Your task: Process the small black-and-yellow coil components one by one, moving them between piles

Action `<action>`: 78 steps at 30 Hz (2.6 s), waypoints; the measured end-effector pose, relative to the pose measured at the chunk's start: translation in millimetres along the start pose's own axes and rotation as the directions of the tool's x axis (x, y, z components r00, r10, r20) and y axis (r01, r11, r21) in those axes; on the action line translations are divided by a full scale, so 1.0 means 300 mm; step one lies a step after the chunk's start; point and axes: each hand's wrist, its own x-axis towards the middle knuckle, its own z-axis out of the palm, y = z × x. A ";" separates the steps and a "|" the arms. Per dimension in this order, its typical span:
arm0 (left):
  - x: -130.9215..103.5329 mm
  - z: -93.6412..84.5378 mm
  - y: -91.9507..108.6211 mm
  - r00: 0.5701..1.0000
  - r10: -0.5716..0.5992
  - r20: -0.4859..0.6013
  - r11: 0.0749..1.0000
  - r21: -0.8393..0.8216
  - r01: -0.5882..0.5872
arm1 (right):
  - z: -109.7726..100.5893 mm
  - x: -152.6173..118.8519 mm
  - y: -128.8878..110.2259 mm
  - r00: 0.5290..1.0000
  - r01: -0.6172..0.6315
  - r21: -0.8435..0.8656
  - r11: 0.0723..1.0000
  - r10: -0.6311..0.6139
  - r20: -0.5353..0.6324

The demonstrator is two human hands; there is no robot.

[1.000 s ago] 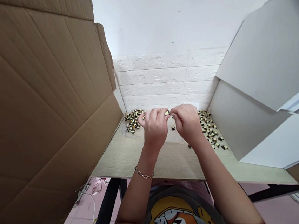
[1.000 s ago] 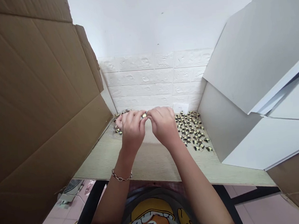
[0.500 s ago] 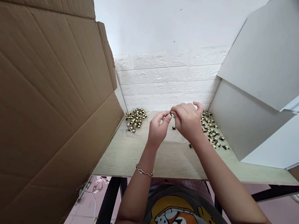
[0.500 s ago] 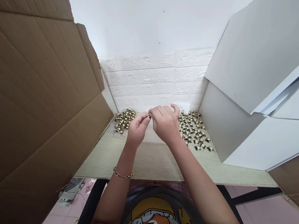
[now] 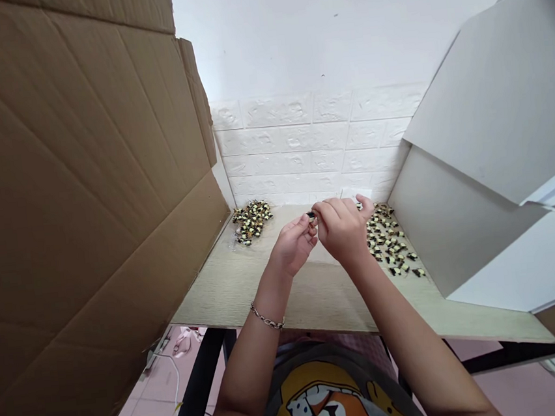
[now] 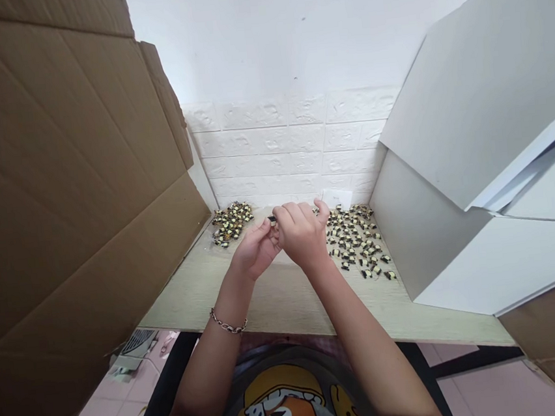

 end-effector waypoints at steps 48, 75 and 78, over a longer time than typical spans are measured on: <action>-0.058 0.074 0.035 0.659 0.638 0.398 -0.461 0.883 -0.087 | -0.055 0.031 0.008 0.987 -0.035 0.171 0.985 0.007 0.163; -0.022 0.038 0.048 0.995 0.020 -0.098 0.996 0.089 -0.011 | -0.043 0.019 0.003 1.000 -0.017 0.185 0.983 0.012 0.027; -0.017 0.041 0.054 0.998 0.004 -0.068 0.999 0.051 0.000 | -0.042 0.026 0.003 0.999 0.023 0.135 0.991 -0.027 0.030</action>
